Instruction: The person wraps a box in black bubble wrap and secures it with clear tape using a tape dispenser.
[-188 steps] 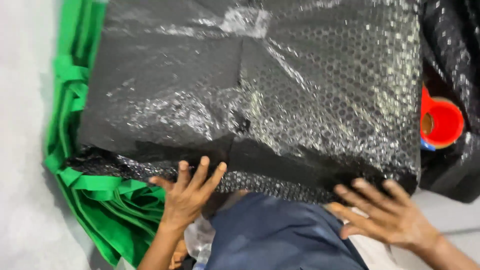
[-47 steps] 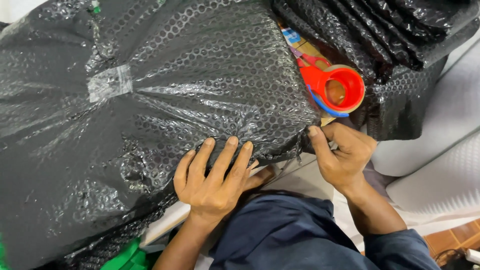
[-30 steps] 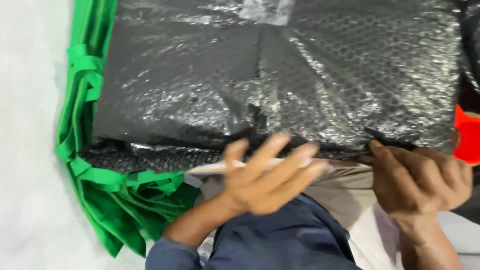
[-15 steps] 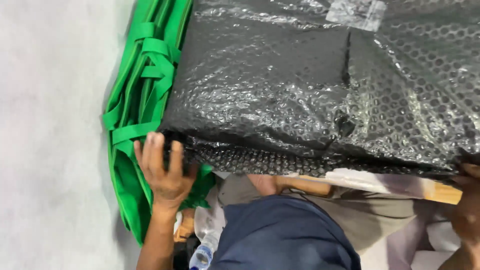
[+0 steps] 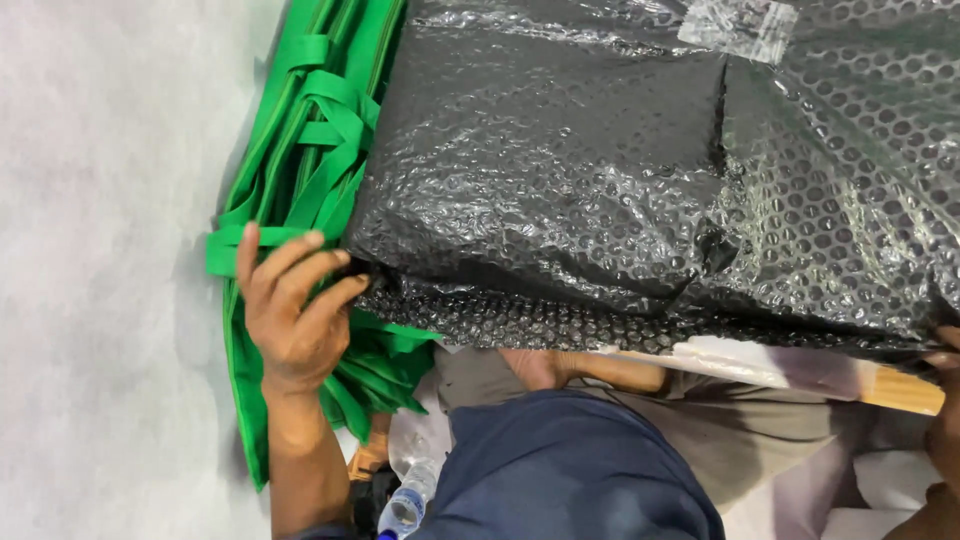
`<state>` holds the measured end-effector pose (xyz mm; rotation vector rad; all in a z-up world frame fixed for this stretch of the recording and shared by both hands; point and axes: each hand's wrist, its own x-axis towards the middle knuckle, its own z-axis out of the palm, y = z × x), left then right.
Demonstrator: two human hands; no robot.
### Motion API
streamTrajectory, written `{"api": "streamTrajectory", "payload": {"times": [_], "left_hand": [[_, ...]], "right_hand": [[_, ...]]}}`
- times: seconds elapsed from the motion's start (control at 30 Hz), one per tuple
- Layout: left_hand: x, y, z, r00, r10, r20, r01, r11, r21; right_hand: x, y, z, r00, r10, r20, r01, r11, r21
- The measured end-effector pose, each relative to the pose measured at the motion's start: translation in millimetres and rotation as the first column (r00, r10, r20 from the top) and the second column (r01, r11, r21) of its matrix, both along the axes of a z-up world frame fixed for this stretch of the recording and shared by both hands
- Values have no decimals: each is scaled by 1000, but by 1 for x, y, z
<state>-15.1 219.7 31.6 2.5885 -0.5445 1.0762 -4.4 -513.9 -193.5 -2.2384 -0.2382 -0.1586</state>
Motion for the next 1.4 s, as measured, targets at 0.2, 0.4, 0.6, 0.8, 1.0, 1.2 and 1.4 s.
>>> {"api": "streamTrajectory", "payload": {"times": [0.2,0.4,0.6,0.8,1.0,1.2,1.4], "left_hand": [[21,-2,1,943,-321,-90,287,919,-272],[33,-8,-7,964,-259,53,263,962,-73],[0,-29,-28,990,13,142,-23,997,69],[-1,-55,-63,998,-56,28,46,960,277],[18,-87,-52,983,-49,179,-4,958,287],[33,-121,-24,970,-180,165,153,974,167],[56,-139,-28,925,-311,219,294,950,106]], "right_hand": [[6,42,56,995,59,81,-48,990,-135],[-5,149,143,959,-258,119,265,963,-42],[-4,150,150,970,-151,192,167,984,-70],[6,158,171,960,-81,270,124,981,-148],[15,175,197,944,-100,313,154,976,-154],[6,173,195,959,-147,244,182,975,-129],[16,181,207,952,-99,290,145,979,-144]]}}
